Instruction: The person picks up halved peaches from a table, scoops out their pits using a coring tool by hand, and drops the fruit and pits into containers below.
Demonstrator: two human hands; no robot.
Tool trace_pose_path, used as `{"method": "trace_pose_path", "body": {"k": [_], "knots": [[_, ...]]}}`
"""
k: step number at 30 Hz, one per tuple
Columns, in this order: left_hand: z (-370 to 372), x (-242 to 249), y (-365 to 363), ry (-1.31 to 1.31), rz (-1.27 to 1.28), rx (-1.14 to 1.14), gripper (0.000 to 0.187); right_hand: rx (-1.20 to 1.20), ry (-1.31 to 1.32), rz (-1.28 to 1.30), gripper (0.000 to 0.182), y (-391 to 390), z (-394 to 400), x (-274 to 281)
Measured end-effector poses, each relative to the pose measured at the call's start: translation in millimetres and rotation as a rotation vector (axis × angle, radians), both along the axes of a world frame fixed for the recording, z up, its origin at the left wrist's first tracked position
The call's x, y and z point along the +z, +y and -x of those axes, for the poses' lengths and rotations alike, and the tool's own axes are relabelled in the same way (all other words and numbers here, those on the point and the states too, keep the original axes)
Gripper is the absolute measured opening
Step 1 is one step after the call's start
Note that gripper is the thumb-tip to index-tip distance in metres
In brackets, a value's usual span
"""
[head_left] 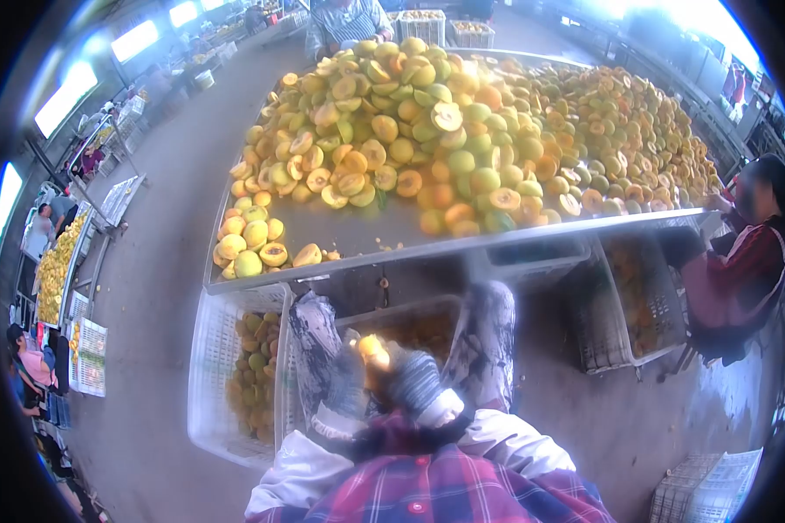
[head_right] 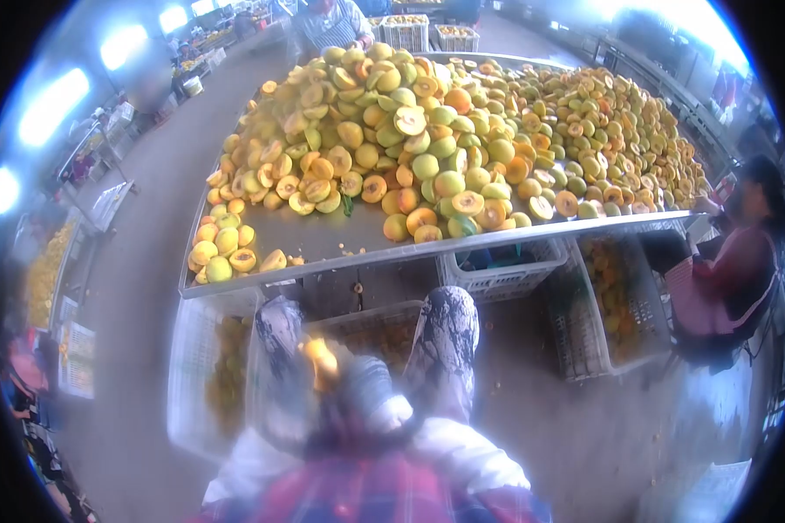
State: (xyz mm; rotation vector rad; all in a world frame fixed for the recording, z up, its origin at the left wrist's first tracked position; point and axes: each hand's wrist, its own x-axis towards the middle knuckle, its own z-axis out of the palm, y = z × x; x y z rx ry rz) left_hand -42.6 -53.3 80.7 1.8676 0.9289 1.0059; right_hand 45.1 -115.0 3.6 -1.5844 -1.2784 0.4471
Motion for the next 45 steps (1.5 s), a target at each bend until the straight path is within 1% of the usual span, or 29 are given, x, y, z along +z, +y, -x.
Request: {"method": "trace_pose_path", "body": {"k": [2, 5, 6, 7, 8, 9, 10, 11, 13, 14, 16, 18, 19, 20, 21, 22, 24, 25, 27, 29, 31, 33, 34, 35, 37, 38, 42, 44, 45], "knots": [[10, 14, -2, 0.081, -0.034, -0.104, 0.041, -0.002, 0.158, -0.065, 0.032, 6, 12, -56], [33, 33, -2, 0.314, -0.21, -0.241, 0.036, -0.056, -0.281, -0.017, 0.026, 14, 22, -114], [45, 37, 2, 0.424, -0.313, -0.257, 0.034, 0.074, 0.195, 0.079, 0.022, 11, 14, -64], [60, 39, 8, 0.492, -0.3, -0.258, 0.033, 0.205, 0.673, 0.176, 0.019, 2, 1, 30], [94, -14, 30, -0.031, 0.186, -0.207, 0.03, 0.259, 0.907, 0.324, 0.017, -8, -12, 109], [131, -65, 61, -0.563, 0.66, -0.137, 0.029, 0.228, 0.613, 0.246, 0.016, -5, -18, 81], [145, -56, 77, -0.566, 0.652, -0.13, 0.029, 0.252, 0.649, 0.276, 0.019, -7, -24, 62], [156, -37, 93, -0.252, 0.324, 0.015, 0.026, 0.274, 0.686, 0.303, 0.022, -8, -29, 46], [160, 4, 119, 0.374, -0.328, 0.294, 0.022, 0.271, 0.4, 0.828, 0.033, -12, -27, 18], [149, 18, 137, 0.685, -0.663, 0.426, 0.021, 0.298, 0.566, 0.945, 0.038, -21, -23, 12], [97, 34, 167, 0.502, -0.588, 0.375, 0.02, 0.337, 0.715, 1.059, 0.043, -18, -28, -2], [13, 53, 200, 0.437, -0.52, 0.302, 0.018, 0.329, 0.436, 0.894, 0.041, -10, -31, -30], [-25, 46, 228, 0.352, -0.419, 0.123, 0.02, 0.325, 0.435, 0.885, 0.041, -16, -29, -50], [-64, 22, 264, 0.329, -0.7, 0.143, 0.025, 0.285, 0.509, 0.654, 0.039, -25, -25, -73], [-97, 0, 301, 0.51, -0.864, 0.154, 0.031, 0.245, 0.576, 0.422, 0.039, -22, -30, -85], [-128, -18, 328, 0.667, -0.716, 0.157, 0.039, 0.24, 0.569, 0.414, 0.039, -15, -38, -69], [-177, -41, 352, 0.891, -0.451, 0.135, 0.056, 0.142, 0.983, 0.449, 0.03, -11, -43, -13], [-199, -45, 361, 1.119, -0.442, -0.006, 0.065, 0.252, 1.098, 0.666, 0.026, -1, -59, -7], [-223, -44, 344, 1.168, -0.283, 0.018, 0.066, 0.255, 1.093, 0.674, 0.029, 0, -63, -11], [-229, -41, 331, 1.13, -0.336, 0.011, 0.062, 0.24, 1.101, 0.685, 0.034, 1, -62, -20], [-226, -56, 311, 0.927, -0.462, 0.087, 0.057, 0.201, 1.143, 0.702, 0.038, 2, -59, -30], [-232, -27, 287, 0.958, -0.232, -0.122, 0.051, 0.171, 1.141, 0.7, 0.044, 3, -54, -43], [-231, -31, 281, 0.869, -0.269, -0.162, 0.047, 0.246, 0.843, 0.625, 0.042, -2, -52, -53], [-228, -37, 275, 0.783, -0.303, -0.201, 0.044, 0.256, 0.825, 0.618, 0.042, -7, -49, -62], [-210, 5, 230, 0.46, -0.249, -0.13, 0.044, 0.226, 0.55, 0.514, 0.044, -17, -45, -71], [-200, 14, 216, 0.329, -0.165, -0.073, 0.042, 0.174, 0.91, 0.508, 0.047, -14, -48, -52], [-127, 33, 161, 0.134, 0.006, -0.081, 0.04, 0.156, 0.681, 0.46, 0.033, -22, -52, -3], [-86, 54, 120, -0.075, 0.784, 0.041, 0.038, 0.194, 0.582, 0.417, 0.034, -22, -48, 8], [-75, 43, 110, -0.266, 0.946, 0.027, 0.039, 0.211, 0.537, 0.403, 0.035, -20, -45, 10]]}}
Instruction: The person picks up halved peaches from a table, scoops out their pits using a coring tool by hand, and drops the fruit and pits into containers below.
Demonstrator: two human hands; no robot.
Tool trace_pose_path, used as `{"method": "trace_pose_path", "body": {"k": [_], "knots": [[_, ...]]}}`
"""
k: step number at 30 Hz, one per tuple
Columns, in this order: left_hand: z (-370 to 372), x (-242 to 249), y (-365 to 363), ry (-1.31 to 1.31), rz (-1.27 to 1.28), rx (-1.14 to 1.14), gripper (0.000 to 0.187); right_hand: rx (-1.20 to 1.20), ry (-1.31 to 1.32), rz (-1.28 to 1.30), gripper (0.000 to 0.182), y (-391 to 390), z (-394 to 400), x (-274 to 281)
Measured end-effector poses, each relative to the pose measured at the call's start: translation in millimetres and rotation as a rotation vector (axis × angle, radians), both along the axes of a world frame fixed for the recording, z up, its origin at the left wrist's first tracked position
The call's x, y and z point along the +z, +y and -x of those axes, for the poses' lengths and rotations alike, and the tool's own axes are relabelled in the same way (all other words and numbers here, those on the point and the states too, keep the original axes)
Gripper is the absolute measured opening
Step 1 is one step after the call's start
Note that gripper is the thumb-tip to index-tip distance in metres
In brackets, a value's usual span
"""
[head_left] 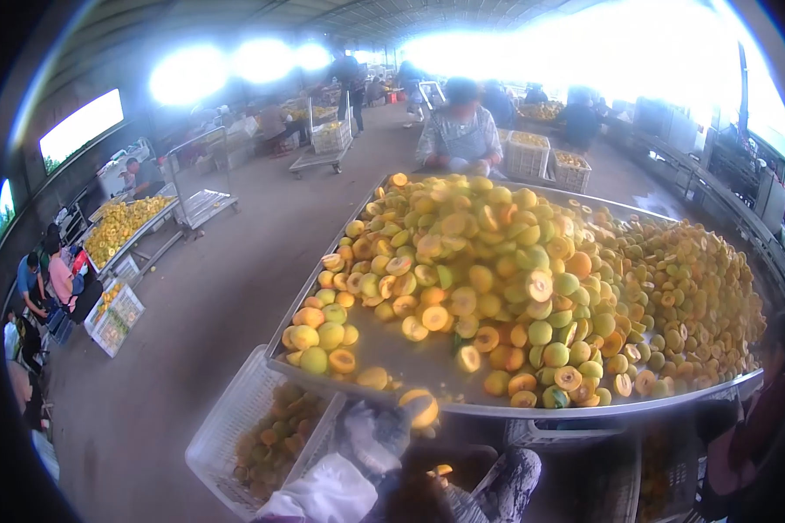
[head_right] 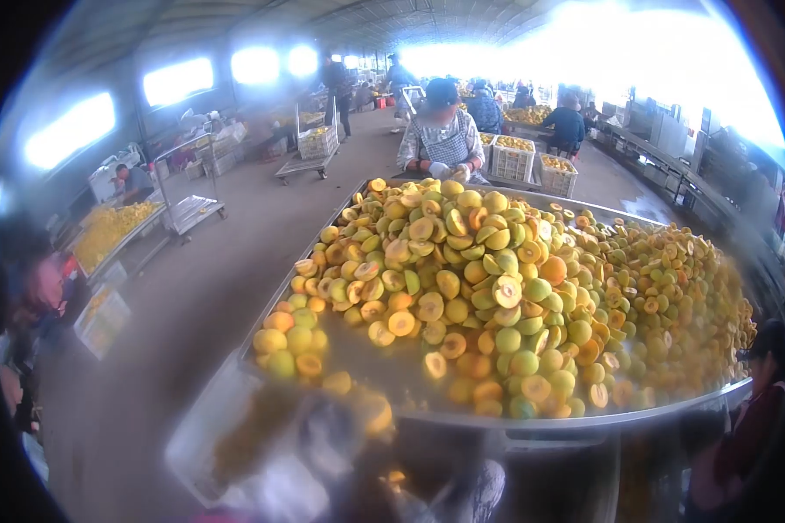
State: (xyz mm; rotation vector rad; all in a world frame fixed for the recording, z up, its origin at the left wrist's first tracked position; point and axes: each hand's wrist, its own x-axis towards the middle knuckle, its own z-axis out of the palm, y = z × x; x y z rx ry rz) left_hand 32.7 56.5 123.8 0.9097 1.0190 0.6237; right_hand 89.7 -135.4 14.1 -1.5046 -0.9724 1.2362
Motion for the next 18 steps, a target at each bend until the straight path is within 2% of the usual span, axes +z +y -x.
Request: {"method": "trace_pose_path", "body": {"k": [3, 8, 12, 15, 16, 17, 18], "knots": [[27, -45, -25, -0.412, 0.24, 0.064, 0.042, 0.057, -0.109, -0.062, 0.038, 3, 14, 5], [48, -88, -29, -0.707, 0.36, 0.104, 0.048, 0.123, -0.189, -0.106, 0.043, 8, 31, 11], [56, -123, -24, -0.961, 0.422, 0.071, 0.054, 0.157, -0.097, -0.03, 0.047, 3, 28, 21], [46, -176, -17, -1.372, 0.45, -0.094, 0.058, 0.211, 0.11, 0.186, 0.05, -8, 15, 38], [45, -194, -14, -1.327, 0.409, -0.11, 0.059, 0.27, 0.093, 0.281, 0.051, -12, 10, 39], [47, -214, -6, -1.074, 0.269, -0.128, 0.056, 0.487, -0.496, 0.234, 0.051, -14, 1, 16], [50, -221, -3, -0.817, 0.135, -0.139, 0.052, 0.441, -0.508, 0.19, 0.051, -15, 4, 14]]}}
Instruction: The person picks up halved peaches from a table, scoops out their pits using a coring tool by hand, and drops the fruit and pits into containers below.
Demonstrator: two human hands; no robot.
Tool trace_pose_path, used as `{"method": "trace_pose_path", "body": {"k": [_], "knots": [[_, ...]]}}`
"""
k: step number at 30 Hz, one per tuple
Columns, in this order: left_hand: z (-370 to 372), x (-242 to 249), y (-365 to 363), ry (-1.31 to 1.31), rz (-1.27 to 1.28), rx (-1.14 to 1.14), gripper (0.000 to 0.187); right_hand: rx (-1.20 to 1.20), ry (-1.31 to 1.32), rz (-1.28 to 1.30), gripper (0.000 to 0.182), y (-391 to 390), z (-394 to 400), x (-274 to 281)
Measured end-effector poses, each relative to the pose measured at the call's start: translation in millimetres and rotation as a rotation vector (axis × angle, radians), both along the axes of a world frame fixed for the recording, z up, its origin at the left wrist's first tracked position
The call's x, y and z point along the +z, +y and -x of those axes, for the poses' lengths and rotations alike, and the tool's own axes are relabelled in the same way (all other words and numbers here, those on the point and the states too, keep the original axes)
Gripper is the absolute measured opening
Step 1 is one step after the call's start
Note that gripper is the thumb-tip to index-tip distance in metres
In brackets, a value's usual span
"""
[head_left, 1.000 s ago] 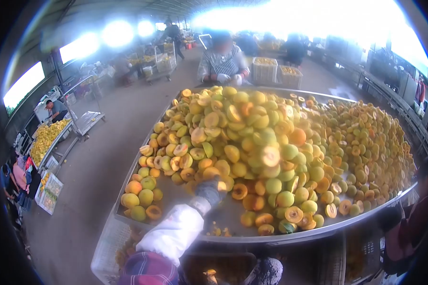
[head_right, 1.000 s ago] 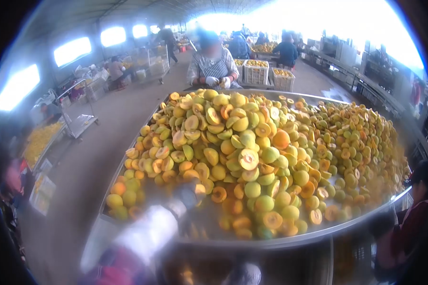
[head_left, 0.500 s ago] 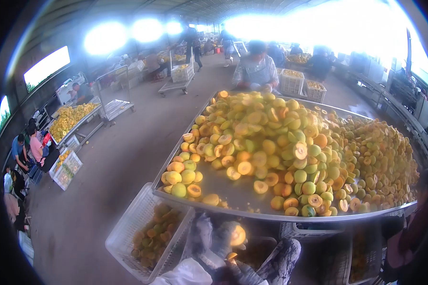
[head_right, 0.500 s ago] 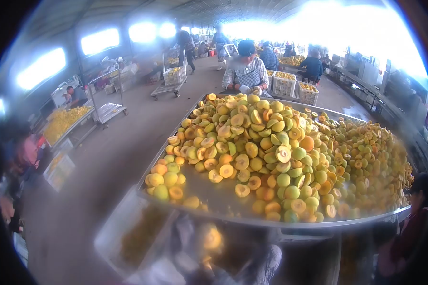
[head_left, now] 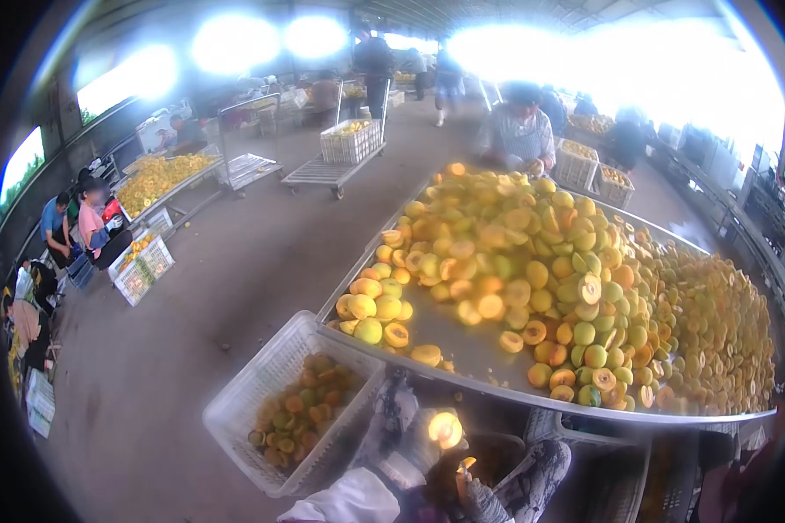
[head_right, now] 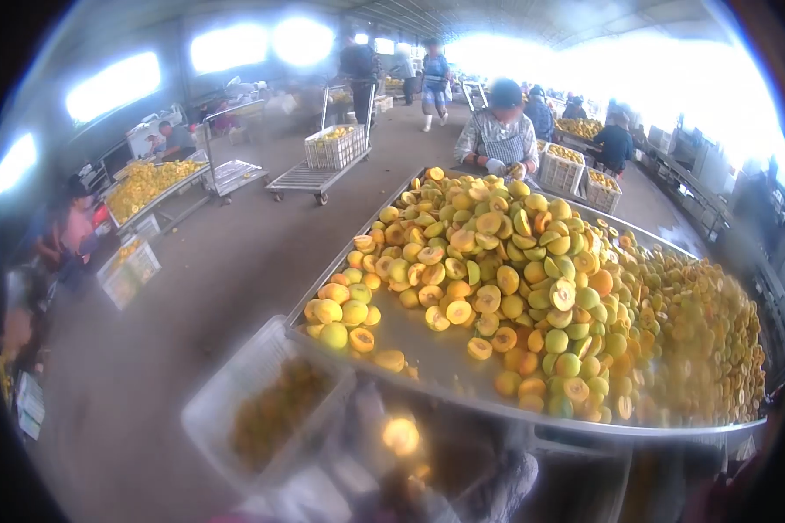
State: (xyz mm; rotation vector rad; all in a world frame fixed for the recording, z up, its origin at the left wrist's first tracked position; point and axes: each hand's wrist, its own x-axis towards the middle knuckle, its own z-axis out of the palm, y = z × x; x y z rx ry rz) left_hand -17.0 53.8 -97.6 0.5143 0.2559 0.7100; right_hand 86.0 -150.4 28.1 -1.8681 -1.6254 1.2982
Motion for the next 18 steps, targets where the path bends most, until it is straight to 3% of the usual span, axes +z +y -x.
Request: {"method": "trace_pose_path", "body": {"k": [2, 8, 18], "knots": [[3, -5, -10, 0.174, 0.151, 0.092, 0.05, -0.12, 0.156, -0.088, 0.05, 7, 8, -3], [12, 110, -35, 0.003, 0.473, 0.116, 0.039, -0.131, 0.242, -0.189, 0.048, 6, 28, -5], [22, 138, -50, -0.06, 0.366, 0.105, 0.04, -0.136, 0.143, -0.294, 0.045, 21, 20, -7]]}}
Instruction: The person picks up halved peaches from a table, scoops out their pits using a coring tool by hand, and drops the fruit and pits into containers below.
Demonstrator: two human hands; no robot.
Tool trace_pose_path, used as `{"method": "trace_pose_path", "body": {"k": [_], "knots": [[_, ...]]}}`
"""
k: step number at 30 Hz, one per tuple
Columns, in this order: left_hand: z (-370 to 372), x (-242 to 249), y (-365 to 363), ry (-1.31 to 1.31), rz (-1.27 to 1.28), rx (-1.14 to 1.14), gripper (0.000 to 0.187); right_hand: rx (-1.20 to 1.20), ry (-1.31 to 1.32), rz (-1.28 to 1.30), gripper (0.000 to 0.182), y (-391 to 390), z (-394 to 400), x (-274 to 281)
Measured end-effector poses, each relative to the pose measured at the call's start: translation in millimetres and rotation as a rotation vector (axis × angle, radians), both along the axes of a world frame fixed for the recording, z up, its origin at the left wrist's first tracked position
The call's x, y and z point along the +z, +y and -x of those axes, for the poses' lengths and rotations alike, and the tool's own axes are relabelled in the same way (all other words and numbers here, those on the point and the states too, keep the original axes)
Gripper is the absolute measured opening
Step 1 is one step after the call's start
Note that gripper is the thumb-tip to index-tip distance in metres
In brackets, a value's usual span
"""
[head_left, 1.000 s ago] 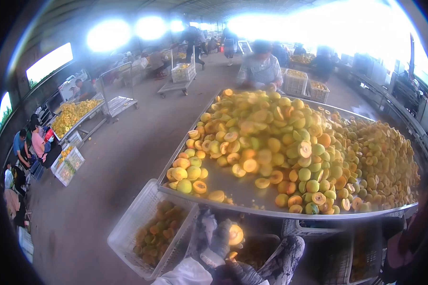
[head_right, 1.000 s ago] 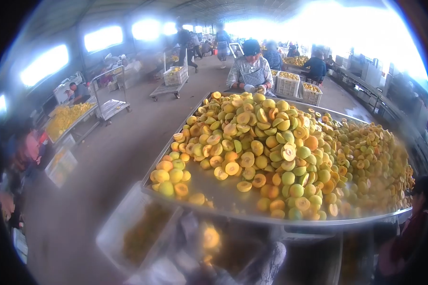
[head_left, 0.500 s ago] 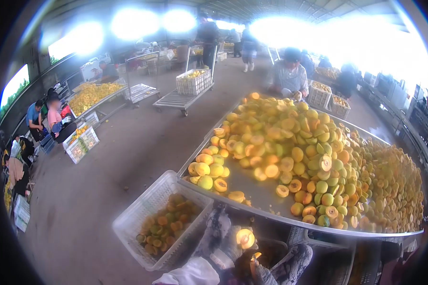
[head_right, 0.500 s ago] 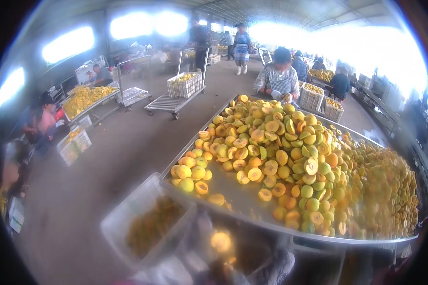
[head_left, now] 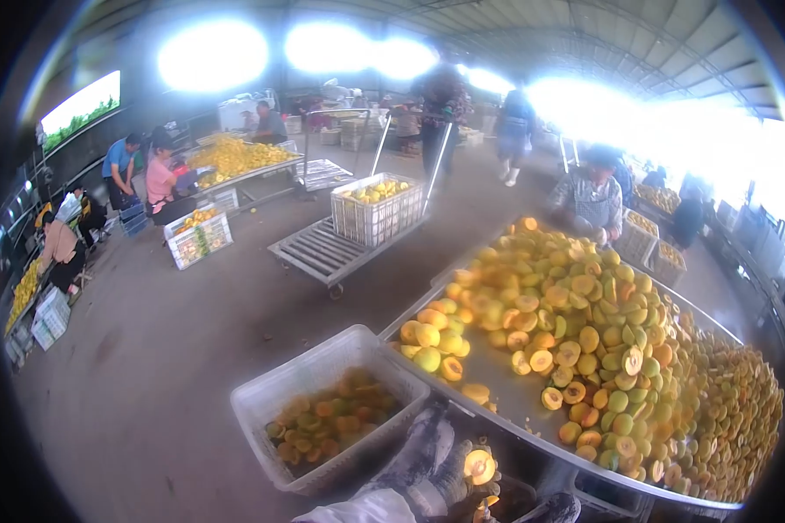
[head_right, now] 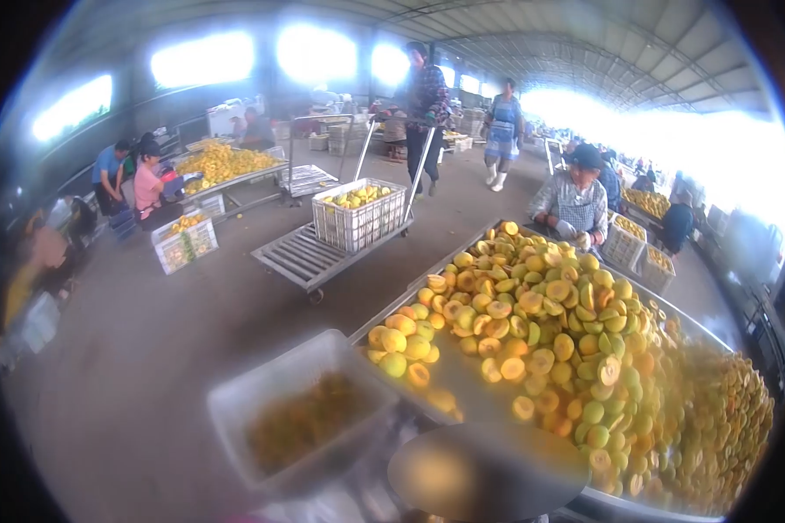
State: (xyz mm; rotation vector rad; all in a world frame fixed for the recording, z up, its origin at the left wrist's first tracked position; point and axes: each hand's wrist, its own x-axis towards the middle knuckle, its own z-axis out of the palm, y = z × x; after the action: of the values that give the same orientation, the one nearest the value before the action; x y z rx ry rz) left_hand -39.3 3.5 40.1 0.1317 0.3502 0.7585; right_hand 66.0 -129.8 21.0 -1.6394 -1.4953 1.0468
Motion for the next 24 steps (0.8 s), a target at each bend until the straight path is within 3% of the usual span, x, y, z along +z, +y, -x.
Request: {"method": "trace_pose_path", "body": {"k": [7, 12, 15, 16, 17, 18, 20, 22, 24], "knots": [[13, 10, -8, -0.021, -0.075, 0.027, 0.041, 0.041, -0.155, -0.114, 0.043, -6, 0, -6], [20, 21, -12, -0.076, -0.162, 0.037, 0.043, 0.136, -0.392, -0.379, 0.042, -15, -11, -22], [29, 38, -6, -0.513, -0.338, -0.017, 0.043, 0.205, -0.62, -0.659, 0.041, -14, -28, -66], [28, 42, -3, -0.587, -0.343, -0.04, 0.044, 0.175, -0.525, -0.686, 0.063, -10, -7, -4], [10, 19, -13, 0.341, -0.415, 0.283, 0.039, 0.166, -0.485, -0.501, 0.053, -6, -3, 12], [12, 6, -7, 0.286, -0.298, 0.136, 0.039, 0.158, -0.433, -0.333, 0.045, -4, -1, 18], [14, 17, -10, 0.181, -0.171, 0.038, 0.039, 0.075, -0.447, -0.551, 0.045, 0, 1, 27], [-3, 52, -31, 0.389, -0.298, 0.33, 0.035, 0.02, -0.438, -0.54, 0.045, 2, -3, 11], [-6, 44, -21, 0.422, -0.162, 0.161, 0.035, -0.016, -0.429, -0.545, 0.046, 3, -5, -2]]}}
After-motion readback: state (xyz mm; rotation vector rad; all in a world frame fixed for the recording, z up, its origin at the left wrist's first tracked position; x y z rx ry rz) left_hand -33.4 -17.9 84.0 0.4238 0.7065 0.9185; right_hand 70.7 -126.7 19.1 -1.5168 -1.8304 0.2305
